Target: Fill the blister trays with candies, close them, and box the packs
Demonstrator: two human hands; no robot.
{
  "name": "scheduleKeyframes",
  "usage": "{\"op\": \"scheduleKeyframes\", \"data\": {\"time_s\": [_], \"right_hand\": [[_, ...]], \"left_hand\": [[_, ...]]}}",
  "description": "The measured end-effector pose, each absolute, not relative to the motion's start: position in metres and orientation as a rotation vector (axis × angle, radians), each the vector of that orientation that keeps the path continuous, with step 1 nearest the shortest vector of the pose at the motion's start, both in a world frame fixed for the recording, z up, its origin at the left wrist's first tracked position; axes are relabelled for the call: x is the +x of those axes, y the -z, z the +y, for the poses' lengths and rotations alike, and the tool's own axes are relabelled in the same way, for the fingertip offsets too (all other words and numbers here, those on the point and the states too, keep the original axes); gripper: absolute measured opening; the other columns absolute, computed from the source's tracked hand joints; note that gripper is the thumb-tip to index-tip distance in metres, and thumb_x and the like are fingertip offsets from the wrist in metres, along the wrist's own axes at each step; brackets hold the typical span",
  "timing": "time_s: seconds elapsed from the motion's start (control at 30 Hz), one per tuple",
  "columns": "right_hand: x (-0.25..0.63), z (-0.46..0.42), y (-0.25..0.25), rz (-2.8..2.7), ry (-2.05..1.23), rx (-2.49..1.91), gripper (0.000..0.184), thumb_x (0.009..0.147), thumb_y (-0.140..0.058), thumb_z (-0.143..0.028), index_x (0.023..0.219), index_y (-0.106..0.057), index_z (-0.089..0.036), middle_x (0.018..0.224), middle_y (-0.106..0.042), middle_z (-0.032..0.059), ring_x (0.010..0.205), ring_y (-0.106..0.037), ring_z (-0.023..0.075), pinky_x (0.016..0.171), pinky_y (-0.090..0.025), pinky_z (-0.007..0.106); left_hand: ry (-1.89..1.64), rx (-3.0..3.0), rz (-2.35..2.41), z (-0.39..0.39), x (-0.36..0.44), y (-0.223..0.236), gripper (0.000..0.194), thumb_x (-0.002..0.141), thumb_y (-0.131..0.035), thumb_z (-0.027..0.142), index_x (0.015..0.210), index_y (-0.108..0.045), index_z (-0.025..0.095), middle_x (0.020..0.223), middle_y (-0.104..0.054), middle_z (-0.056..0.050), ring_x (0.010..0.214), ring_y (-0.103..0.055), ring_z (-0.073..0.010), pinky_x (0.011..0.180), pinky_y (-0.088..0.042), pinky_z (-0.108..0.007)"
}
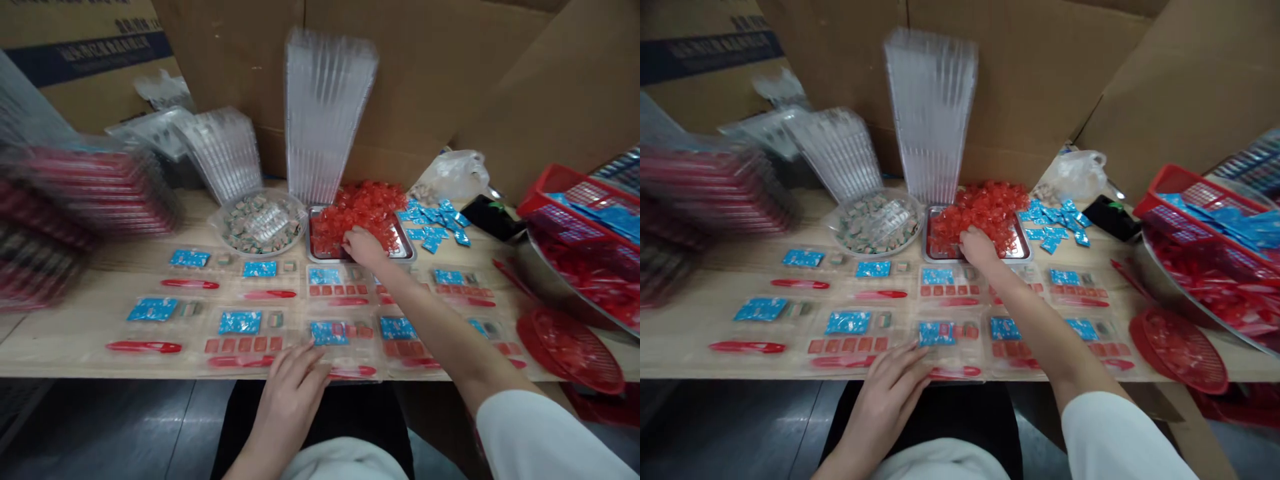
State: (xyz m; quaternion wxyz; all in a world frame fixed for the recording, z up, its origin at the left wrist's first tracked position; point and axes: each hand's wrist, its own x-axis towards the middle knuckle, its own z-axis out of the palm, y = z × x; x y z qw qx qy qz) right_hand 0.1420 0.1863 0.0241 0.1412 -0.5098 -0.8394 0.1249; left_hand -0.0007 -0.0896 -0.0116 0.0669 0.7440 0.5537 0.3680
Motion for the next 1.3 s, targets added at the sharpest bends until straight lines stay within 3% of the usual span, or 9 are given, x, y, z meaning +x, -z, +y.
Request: {"op": "scheduleKeyframes", "data": {"time_s": [0.1,0.23,0.37,0.57,0.73,0.97,1.1,1.2,1.3], "right_hand": [[0.147,0.157,-0.032,-2.404,-0.763,-1.359,0.016,0.085,-0.052,-0.025,0.080,-0.063,-0.016,0.072,-0.059,0.0021,0.067,-0.055,0.0128,0.063,-0.042,0.024],[0.164,0.096,-0.051,-1.985,-1.979,-1.060,0.029,0.080,-0.058,-0.045,0.084,-0.061,-0.016,0.057,-0.051,-0.0041,0.047,-0.044,0.0072,0.045,-0.034,0.019],[0.167,0.057,-0.051,-1.703,-2.248,-0.981,0.027,0.076,-0.065,-0.042,0.077,-0.059,-0.015,0.058,-0.055,-0.0040,0.050,-0.047,0.0058,0.046,-0.035,0.018],[0.178,0.021,-0.038,-1.591,-2.010,-1.081,0.025,0.076,-0.065,-0.037,0.093,-0.063,-0.018,0.079,-0.067,0.0017,0.067,-0.061,0.0113,0.063,-0.050,0.026],[0.175,0.024,-0.033,-2.098,-1.164,-1.204,0.015,0.080,-0.061,-0.027,0.093,-0.066,-0.021,0.090,-0.068,0.0041,0.079,-0.062,0.0160,0.073,-0.049,0.030],[0.130,0.020,-0.023,-2.958,-0.157,-0.793,0.009,0.082,-0.056,-0.012,0.076,-0.063,-0.014,0.080,-0.064,0.0094,0.082,-0.057,0.0212,0.076,-0.044,0.032],[0.134,0.047,-0.021,-2.862,-0.373,-0.792,0.006,0.083,-0.058,-0.018,0.084,-0.063,-0.016,0.083,-0.065,0.0059,0.081,-0.058,0.0178,0.076,-0.044,0.028],[0.136,0.105,-0.020,-2.543,-0.472,-1.183,0.009,0.085,-0.054,-0.020,0.086,-0.063,-0.017,0.085,-0.064,0.0048,0.081,-0.058,0.0164,0.074,-0.043,0.027],[0.127,0.161,-0.014,-2.426,-0.480,-1.436,0.012,0.075,-0.061,-0.011,0.086,-0.062,-0.015,0.091,-0.062,0.0083,0.087,-0.057,0.0192,0.078,-0.042,0.030]], "left_hand": [[-1.269,1.856,1.666,-0.080,-0.007,0.002,0.018,0.086,-0.054,0.016,0.097,-0.065,0.023,0.100,-0.068,-0.004,0.098,-0.061,-0.0185,0.085,-0.048,-0.035],[-1.306,1.031,1.333,-0.050,-0.005,-0.013,0.025,0.088,-0.051,0.030,0.108,-0.058,0.018,0.095,-0.067,-0.007,0.084,-0.065,-0.0158,0.074,-0.053,-0.030],[-1.211,0.641,1.029,-0.037,0.009,-0.019,0.020,0.080,-0.063,0.034,0.088,-0.057,0.016,0.081,-0.066,-0.001,0.074,-0.064,-0.0121,0.069,-0.051,-0.025],[-1.277,1.210,1.386,-0.061,0.021,-0.009,0.011,0.080,-0.063,0.027,0.076,-0.059,0.017,0.075,-0.063,-0.001,0.068,-0.059,-0.0114,0.062,-0.048,-0.023],[-1.178,1.959,1.712,-0.085,0.010,0.012,0.020,0.085,-0.057,0.020,0.104,-0.061,0.021,0.097,-0.067,-0.004,0.092,-0.060,-0.0174,0.083,-0.046,-0.033],[-1.006,2.259,1.696,-0.090,-0.004,0.022,0.016,0.086,-0.053,0.014,0.095,-0.064,0.022,0.098,-0.069,0.000,0.102,-0.059,-0.0199,0.085,-0.043,-0.036],[-1.002,2.233,1.683,-0.088,-0.003,0.020,0.014,0.087,-0.053,0.014,0.091,-0.063,0.022,0.097,-0.070,0.001,0.100,-0.060,-0.0194,0.081,-0.044,-0.035],[-1.032,2.218,1.689,-0.088,-0.002,0.021,0.013,0.087,-0.053,0.015,0.092,-0.063,0.022,0.098,-0.070,0.001,0.100,-0.061,-0.0203,0.082,-0.045,-0.036],[-1.030,2.214,1.699,-0.088,-0.001,0.021,0.015,0.086,-0.052,0.013,0.091,-0.063,0.022,0.099,-0.070,0.000,0.101,-0.061,-0.0208,0.082,-0.045,-0.037]]}}
